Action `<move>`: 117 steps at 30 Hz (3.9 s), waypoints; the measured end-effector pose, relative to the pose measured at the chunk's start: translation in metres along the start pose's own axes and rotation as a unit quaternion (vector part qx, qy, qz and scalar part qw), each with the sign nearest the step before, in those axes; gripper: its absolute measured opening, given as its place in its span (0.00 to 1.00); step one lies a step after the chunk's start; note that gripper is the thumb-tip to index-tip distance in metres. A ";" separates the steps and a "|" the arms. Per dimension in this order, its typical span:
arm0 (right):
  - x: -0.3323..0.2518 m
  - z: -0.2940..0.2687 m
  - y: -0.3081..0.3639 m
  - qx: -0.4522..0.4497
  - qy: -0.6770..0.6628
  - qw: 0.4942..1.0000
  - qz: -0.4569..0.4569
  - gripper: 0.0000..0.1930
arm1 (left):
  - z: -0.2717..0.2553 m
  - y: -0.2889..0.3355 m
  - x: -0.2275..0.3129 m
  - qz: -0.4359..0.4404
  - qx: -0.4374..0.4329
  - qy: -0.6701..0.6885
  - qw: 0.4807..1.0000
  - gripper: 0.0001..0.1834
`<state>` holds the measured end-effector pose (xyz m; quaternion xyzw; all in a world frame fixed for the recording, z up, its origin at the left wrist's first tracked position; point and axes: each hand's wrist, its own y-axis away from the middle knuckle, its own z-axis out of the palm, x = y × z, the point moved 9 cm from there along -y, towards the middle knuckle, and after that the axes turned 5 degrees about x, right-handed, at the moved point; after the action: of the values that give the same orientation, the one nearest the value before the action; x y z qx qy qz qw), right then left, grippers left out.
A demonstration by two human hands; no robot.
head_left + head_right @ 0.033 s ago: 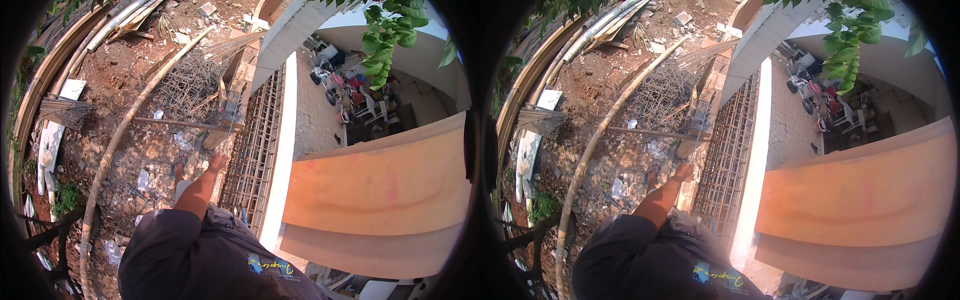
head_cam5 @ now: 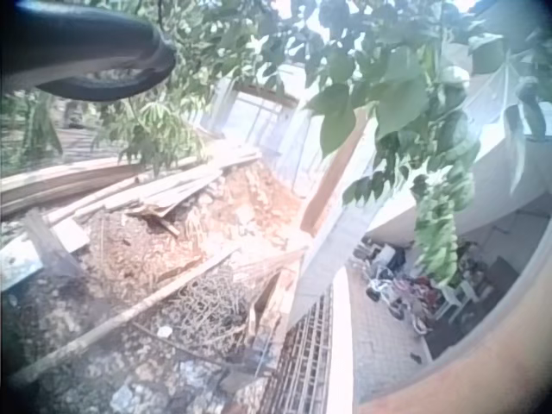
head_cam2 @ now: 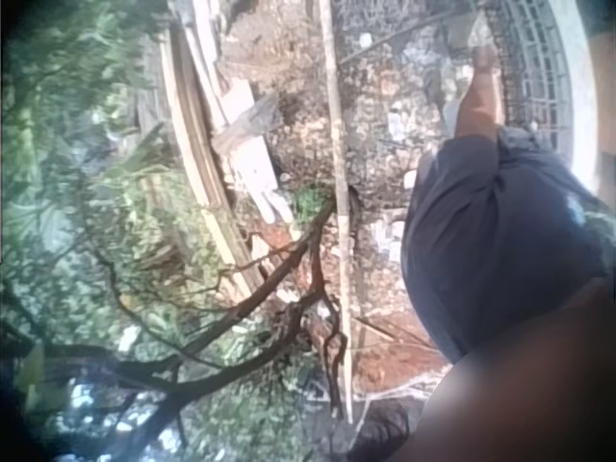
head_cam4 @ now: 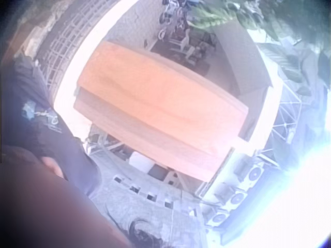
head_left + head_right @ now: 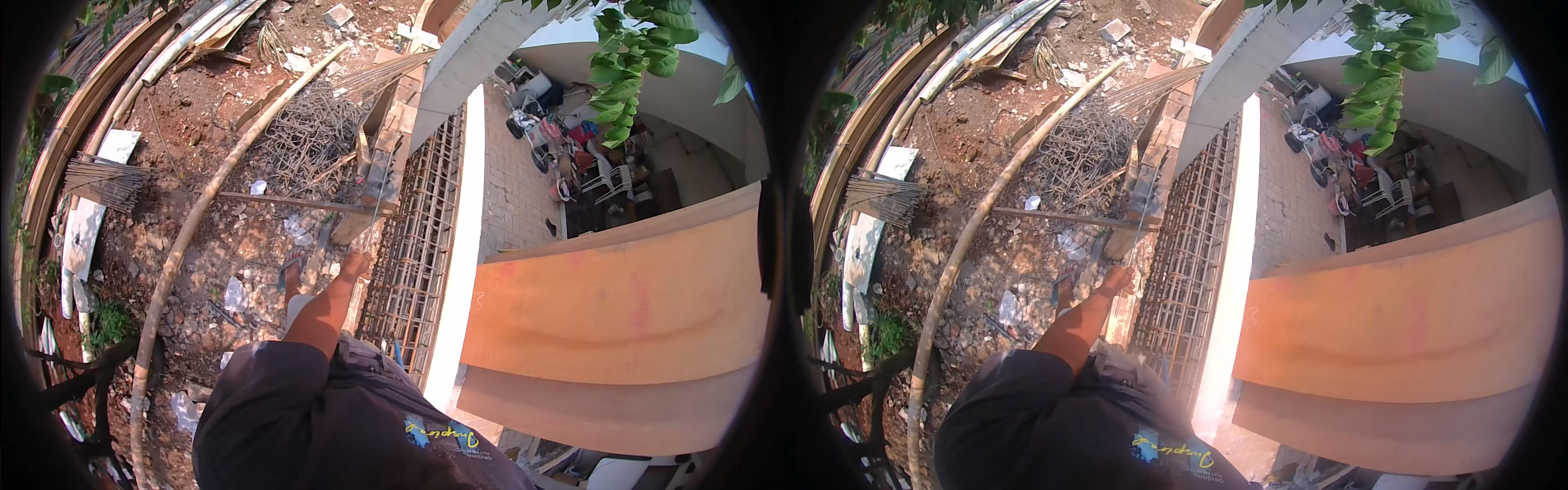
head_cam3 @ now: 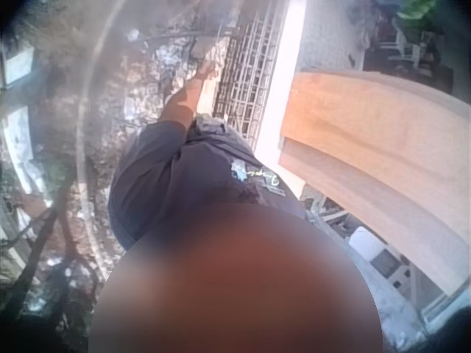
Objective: The person uses a manual rebar bender to bend short metal rods one at a time. They insert each rod into the bender, apply force with a blue lever, and release the bent piece onto the ground.
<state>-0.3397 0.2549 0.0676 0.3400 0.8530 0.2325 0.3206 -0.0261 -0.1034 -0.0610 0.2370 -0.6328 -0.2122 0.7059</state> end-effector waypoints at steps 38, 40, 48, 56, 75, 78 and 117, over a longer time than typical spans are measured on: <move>-0.152 -0.004 -0.081 0.087 -0.051 0.992 -0.080 0.20 | -0.050 -0.006 0.040 -0.106 -0.040 0.046 0.992 0.30; -0.200 -0.023 -0.091 0.079 0.007 0.997 -0.017 0.29 | -0.047 -0.001 0.049 -0.114 -0.013 0.024 0.993 0.26; -0.301 -0.053 -0.195 0.069 0.032 0.994 -0.080 0.33 | -0.046 -0.004 0.049 -0.133 -0.003 0.049 0.990 0.24; -0.411 -0.098 -0.289 0.063 0.194 0.955 -0.216 0.31 | -0.046 -0.004 0.052 -0.156 -0.057 0.056 0.985 0.25; -0.411 -0.085 -0.309 0.041 0.208 0.956 -0.204 0.33 | -0.045 -0.004 0.054 -0.201 -0.111 0.101 0.968 0.27; -0.421 -0.098 -0.308 0.068 0.220 0.942 -0.243 0.33 | -0.045 0.000 0.057 -0.199 -0.101 0.090 0.971 0.27; -0.393 -0.082 -0.285 0.114 0.213 0.955 -0.169 0.39 | -0.045 0.024 0.034 -0.244 -0.102 0.053 0.963 0.40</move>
<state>-0.2990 -0.2346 0.1018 0.1681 0.9673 0.1430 0.1247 0.0226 -0.1011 -0.0236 0.3214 -0.4927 -0.4285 0.6858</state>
